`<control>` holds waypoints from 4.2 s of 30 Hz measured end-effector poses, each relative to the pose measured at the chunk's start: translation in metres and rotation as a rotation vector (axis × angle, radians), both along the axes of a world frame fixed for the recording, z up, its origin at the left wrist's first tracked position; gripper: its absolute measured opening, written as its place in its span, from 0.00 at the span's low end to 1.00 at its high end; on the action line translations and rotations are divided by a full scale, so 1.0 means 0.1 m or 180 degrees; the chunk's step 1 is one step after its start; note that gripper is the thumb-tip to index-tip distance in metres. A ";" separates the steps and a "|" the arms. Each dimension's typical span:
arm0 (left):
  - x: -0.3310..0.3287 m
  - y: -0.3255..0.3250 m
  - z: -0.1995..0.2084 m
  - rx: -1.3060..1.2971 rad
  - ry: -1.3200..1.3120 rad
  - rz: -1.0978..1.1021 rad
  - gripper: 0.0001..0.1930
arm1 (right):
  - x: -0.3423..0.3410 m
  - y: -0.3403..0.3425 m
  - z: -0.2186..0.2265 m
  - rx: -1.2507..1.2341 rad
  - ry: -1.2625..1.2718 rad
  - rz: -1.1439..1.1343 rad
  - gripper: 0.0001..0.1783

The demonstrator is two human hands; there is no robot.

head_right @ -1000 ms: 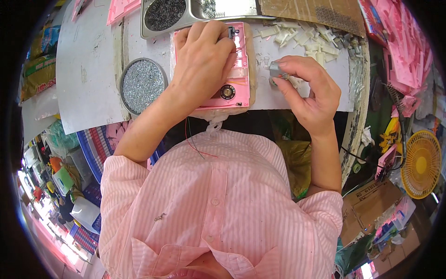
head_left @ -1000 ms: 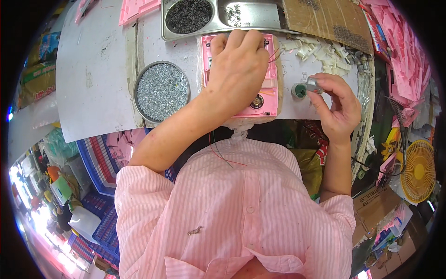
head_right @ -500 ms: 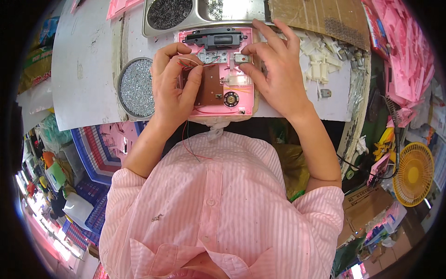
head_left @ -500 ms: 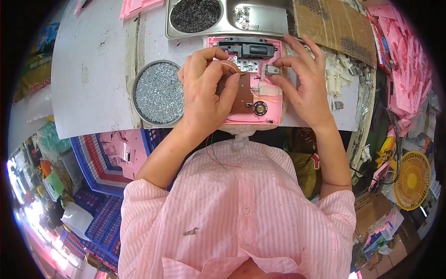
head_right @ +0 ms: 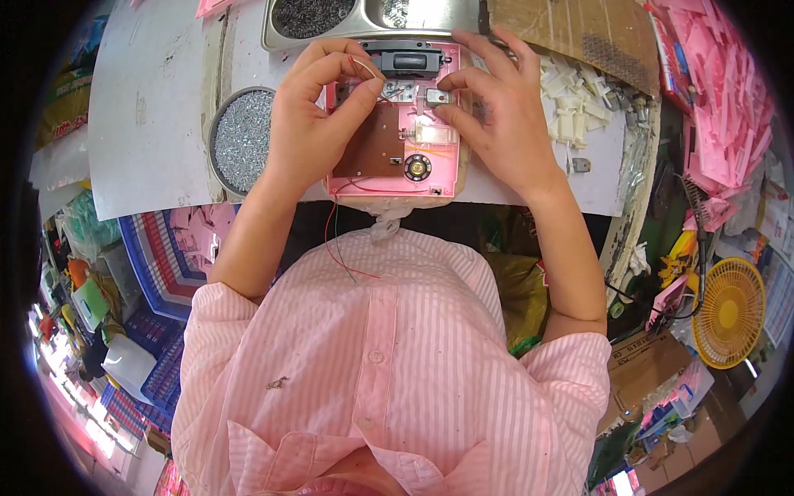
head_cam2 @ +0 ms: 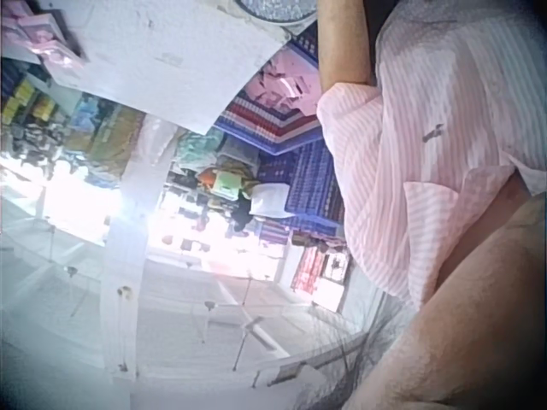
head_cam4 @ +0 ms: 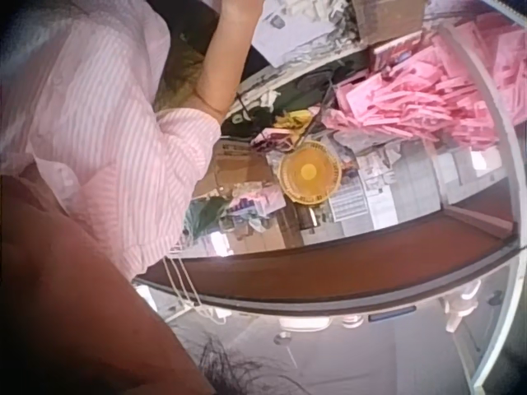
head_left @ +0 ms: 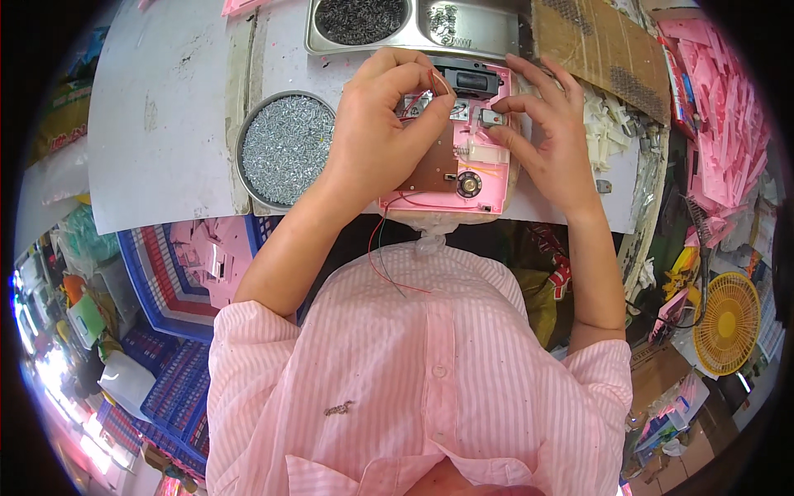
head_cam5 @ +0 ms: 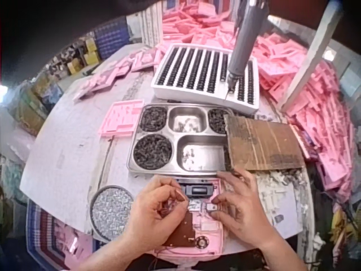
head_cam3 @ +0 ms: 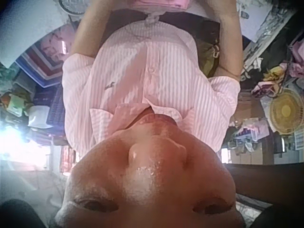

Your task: Assembling internal components and soldering wires for a pink plastic electronic toy.

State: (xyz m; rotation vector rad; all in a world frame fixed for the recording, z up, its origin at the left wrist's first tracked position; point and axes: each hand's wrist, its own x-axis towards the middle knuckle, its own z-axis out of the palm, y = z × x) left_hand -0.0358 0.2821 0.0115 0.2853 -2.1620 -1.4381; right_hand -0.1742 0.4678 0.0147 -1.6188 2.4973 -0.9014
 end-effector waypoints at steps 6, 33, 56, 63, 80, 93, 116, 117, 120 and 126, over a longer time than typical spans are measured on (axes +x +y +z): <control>0.06 0.00 -0.01 -0.0291 -0.0009 -0.0088 0.04 | 0.00 0.03 -0.02 -0.0206 0.0157 0.0114 0.12; 0.07 0.01 0.02 0.0059 -0.0065 -0.0392 0.05 | 0.06 -0.02 0.16 0.0127 0.0354 0.0047 0.09; 0.02 -0.02 0.12 -0.0068 -0.0666 -0.0491 0.06 | -0.03 0.17 0.25 -0.0469 -0.0160 -0.0048 0.19; -0.20 -0.64 0.52 -0.0996 0.1334 0.0565 0.22 | 0.04 0.47 0.24 -0.1209 -0.1178 -0.0536 0.18; -1.28 -0.28 0.88 -0.0349 0.0055 -0.1762 0.25 | 0.26 1.06 0.24 -0.1578 -0.2107 -0.1055 0.20; -0.62 -0.11 0.48 -0.0710 0.0040 -0.1030 0.27 | 0.29 0.77 0.17 -0.1290 -0.1972 -0.0635 0.20; -1.19 -1.06 0.59 -0.0310 -0.1142 -0.1526 0.18 | 0.21 0.61 0.18 -0.1404 -0.2083 -0.0598 0.19; -1.27 -1.04 0.43 -0.0159 -0.0251 -0.1657 0.15 | 0.21 0.60 0.18 -0.1405 -0.2090 -0.0599 0.19; -1.34 -1.21 0.42 -0.0506 -0.0679 -0.1710 0.11 | 0.19 0.61 0.20 -0.1407 -0.2081 -0.0596 0.19; -1.49 -1.23 0.50 -0.0635 -0.0886 -0.2178 0.14 | 0.17 0.61 0.22 -0.1358 -0.2025 -0.0652 0.19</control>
